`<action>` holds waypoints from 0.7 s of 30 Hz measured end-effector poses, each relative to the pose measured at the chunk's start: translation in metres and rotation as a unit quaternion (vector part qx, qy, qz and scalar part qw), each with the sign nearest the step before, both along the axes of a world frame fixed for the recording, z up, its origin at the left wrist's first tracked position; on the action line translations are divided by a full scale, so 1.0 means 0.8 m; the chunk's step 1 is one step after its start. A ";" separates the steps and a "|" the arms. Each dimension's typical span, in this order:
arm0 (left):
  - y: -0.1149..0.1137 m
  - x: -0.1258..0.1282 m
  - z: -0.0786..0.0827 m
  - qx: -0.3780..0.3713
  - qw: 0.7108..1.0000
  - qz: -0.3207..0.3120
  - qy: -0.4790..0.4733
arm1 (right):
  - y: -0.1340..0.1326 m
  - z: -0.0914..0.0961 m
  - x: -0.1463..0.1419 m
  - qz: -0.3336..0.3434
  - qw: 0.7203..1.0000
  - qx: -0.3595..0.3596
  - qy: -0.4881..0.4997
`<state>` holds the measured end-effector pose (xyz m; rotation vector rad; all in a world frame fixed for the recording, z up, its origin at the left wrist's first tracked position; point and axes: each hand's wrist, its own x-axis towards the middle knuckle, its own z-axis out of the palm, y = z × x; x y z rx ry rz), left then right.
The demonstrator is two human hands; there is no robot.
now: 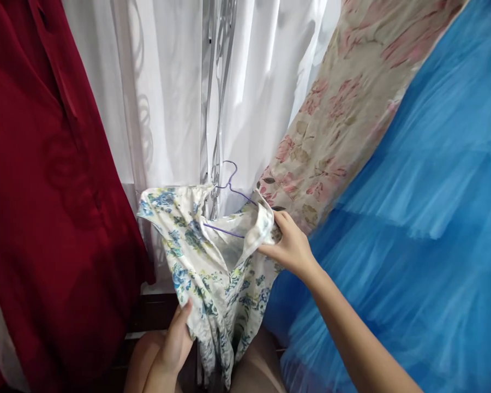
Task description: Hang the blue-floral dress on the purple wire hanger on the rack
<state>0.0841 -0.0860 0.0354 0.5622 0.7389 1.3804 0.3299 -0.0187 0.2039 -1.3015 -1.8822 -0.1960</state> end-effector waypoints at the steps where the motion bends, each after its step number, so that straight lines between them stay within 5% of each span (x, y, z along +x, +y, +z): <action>1: -0.002 0.001 0.003 0.001 1.000 0.004 0.004 | 0.001 0.009 -0.005 0.004 1.000 0.003 -0.014; 5: -0.002 0.013 -0.002 -0.011 1.000 0.009 0.027 | -0.004 0.021 -0.005 0.079 0.996 -0.010 -0.047; 9: -0.001 0.027 -0.034 -0.029 0.996 0.005 0.082 | -0.011 0.014 0.008 0.166 0.981 -0.066 -0.076; 16: -0.014 0.025 -0.063 -0.063 0.989 0.019 0.130 | -0.022 -0.042 -0.042 0.114 0.984 0.001 -0.137; 21: -0.020 0.037 -0.083 -0.028 0.987 0.004 0.158 | -0.061 -0.100 -0.092 0.356 0.924 -0.127 -0.052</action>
